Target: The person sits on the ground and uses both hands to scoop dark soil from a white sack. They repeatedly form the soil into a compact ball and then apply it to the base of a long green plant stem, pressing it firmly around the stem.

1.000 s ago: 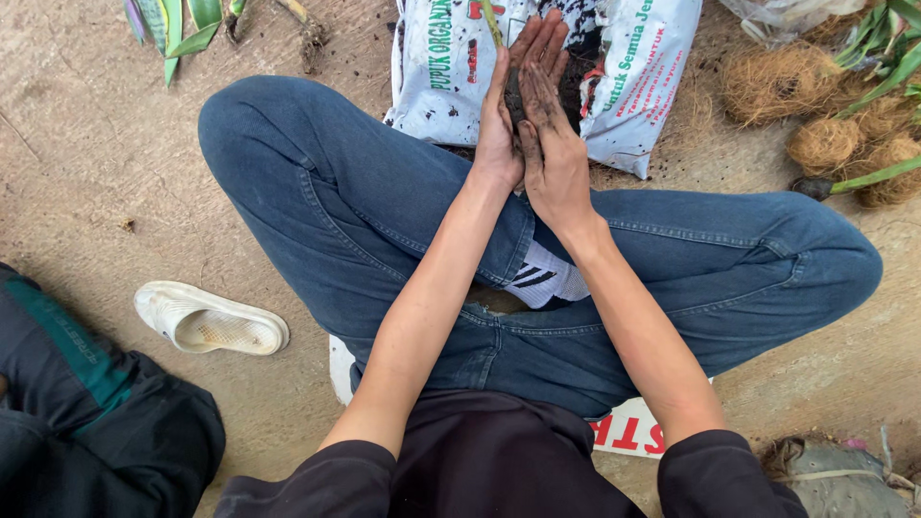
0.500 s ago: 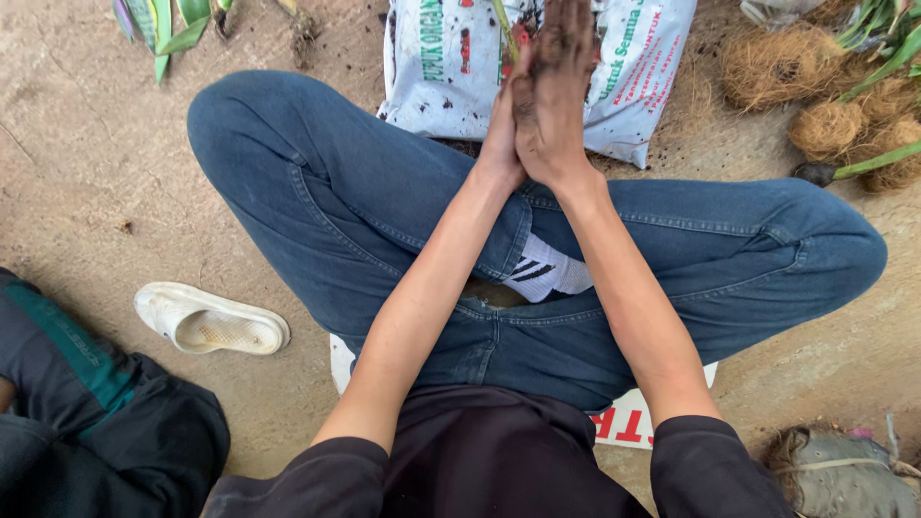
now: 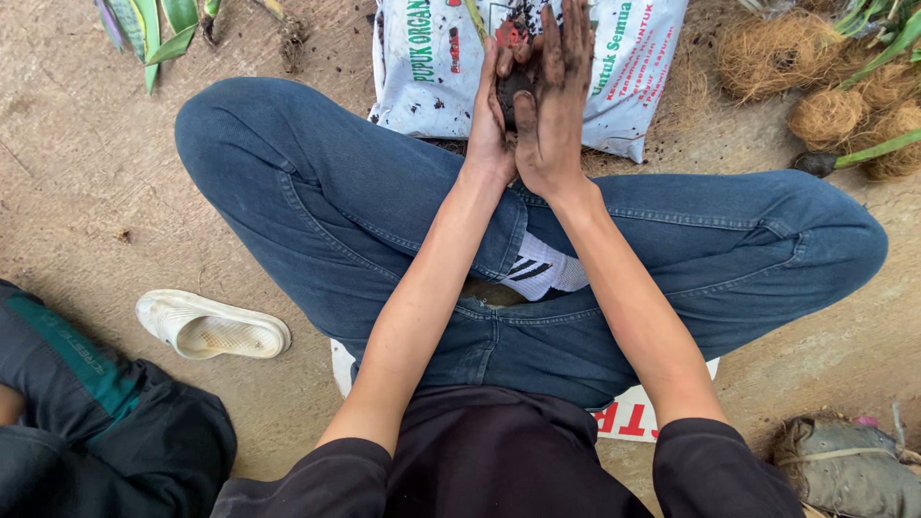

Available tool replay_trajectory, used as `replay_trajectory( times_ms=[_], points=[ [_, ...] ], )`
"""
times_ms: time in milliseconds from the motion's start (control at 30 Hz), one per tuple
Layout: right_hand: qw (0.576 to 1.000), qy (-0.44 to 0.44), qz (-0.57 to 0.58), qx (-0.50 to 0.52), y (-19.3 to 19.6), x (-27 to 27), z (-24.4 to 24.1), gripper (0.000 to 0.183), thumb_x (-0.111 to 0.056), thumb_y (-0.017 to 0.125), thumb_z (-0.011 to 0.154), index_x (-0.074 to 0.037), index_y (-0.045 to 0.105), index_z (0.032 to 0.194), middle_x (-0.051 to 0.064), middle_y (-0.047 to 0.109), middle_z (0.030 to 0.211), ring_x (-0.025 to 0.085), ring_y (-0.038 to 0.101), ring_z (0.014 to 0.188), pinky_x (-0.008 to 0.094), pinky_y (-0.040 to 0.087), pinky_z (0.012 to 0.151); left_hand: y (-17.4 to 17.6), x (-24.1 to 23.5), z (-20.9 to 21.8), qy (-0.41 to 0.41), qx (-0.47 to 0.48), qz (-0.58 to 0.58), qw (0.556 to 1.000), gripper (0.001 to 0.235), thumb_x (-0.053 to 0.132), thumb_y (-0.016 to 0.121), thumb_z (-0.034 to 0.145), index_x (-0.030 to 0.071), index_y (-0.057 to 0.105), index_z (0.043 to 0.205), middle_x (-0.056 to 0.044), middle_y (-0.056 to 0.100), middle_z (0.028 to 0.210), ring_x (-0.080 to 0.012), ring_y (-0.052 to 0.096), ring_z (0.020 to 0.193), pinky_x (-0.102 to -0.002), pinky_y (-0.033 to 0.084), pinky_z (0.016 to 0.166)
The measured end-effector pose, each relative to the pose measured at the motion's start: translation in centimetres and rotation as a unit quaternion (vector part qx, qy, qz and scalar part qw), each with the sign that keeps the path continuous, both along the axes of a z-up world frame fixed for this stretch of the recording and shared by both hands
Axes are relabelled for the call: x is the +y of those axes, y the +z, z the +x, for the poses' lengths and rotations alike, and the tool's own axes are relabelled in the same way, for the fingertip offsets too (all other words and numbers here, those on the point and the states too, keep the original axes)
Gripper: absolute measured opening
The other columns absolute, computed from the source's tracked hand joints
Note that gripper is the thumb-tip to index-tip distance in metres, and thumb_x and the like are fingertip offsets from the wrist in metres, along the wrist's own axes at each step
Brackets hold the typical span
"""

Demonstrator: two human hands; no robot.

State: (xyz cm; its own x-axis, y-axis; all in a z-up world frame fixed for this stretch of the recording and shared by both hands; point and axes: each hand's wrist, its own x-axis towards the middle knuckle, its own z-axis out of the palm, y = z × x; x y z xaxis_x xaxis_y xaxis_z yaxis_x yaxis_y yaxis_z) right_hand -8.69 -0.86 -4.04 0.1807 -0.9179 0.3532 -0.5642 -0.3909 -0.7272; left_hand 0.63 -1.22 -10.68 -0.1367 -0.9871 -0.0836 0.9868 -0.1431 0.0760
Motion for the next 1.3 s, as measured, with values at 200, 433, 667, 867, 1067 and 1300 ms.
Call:
replay_trajectory(
  times_ms=[200,433,667,867,1067,1300],
  points=[
    [1.0,-0.015,-0.016,0.0,-2.0,-0.8,0.3,0.055,-0.041,0.032,0.12,-0.018,0.026,0.17,0.004,0.018,0.174,0.023,0.012,0.165,0.043,0.003,0.134,1.0,0.7,-1.0,-0.056,-0.229,0.093,0.967,0.062,0.053,0.062,0.106,0.002,0.057,0.141,-0.008,0.063,0.131,-0.0181,0.061,0.124,-0.036,0.052,0.107],
    [1.0,-0.019,-0.012,0.012,-2.0,-0.7,0.1,0.058,-0.045,0.033,0.122,-0.014,0.025,0.17,0.009,0.019,0.173,0.028,0.008,0.164,0.045,0.001,0.134,-0.4,1.0,-0.7,-0.04,-0.146,0.068,0.986,0.053,0.051,0.056,0.108,0.007,0.057,0.137,-0.01,0.063,0.137,-0.0209,0.059,0.13,-0.038,0.051,0.113],
    [1.0,-0.013,-0.017,-0.008,-1.1,-0.3,-1.0,0.07,-0.058,0.029,0.114,-0.016,0.027,0.17,0.007,0.019,0.173,0.024,0.012,0.164,0.043,0.005,0.133,0.0,-0.7,0.4,0.029,0.033,-0.047,0.998,0.039,0.038,0.042,0.124,0.006,0.057,0.143,-0.01,0.054,0.153,-0.0199,0.048,0.147,-0.037,0.038,0.13],
    [0.999,0.025,-0.02,-0.007,-2.8,-0.8,0.3,0.06,-0.044,0.036,0.119,-0.01,0.027,0.168,0.014,0.016,0.175,0.033,0.011,0.162,0.045,0.006,0.137,-0.2,0.2,0.0,-0.03,-0.165,0.039,0.985,0.059,0.045,0.046,0.115,0.01,0.041,0.162,-0.011,0.046,0.163,-0.0244,0.045,0.152,-0.039,0.038,0.128],
    [0.999,0.032,0.035,-0.02,-2.4,-0.7,-0.1,0.056,-0.033,0.041,0.121,-0.008,0.028,0.169,0.013,0.02,0.173,0.03,0.013,0.164,0.043,0.01,0.138,-0.8,1.0,-0.7,-0.055,-0.179,0.075,0.979,0.064,0.047,0.047,0.112,0.012,0.035,0.164,-0.011,0.042,0.164,-0.0243,0.044,0.15,-0.042,0.039,0.126],
    [0.99,0.063,0.09,-0.092,1.6,0.1,-1.1,0.047,-0.033,0.059,0.115,-0.011,0.051,0.156,0.018,0.054,0.162,0.033,0.052,0.15,0.046,0.043,0.128,0.8,0.0,0.8,0.004,-0.043,-0.057,0.997,0.052,0.041,0.028,0.126,0.006,0.037,0.162,-0.011,0.042,0.165,-0.0221,0.039,0.153,-0.038,0.03,0.133]
  ],
)
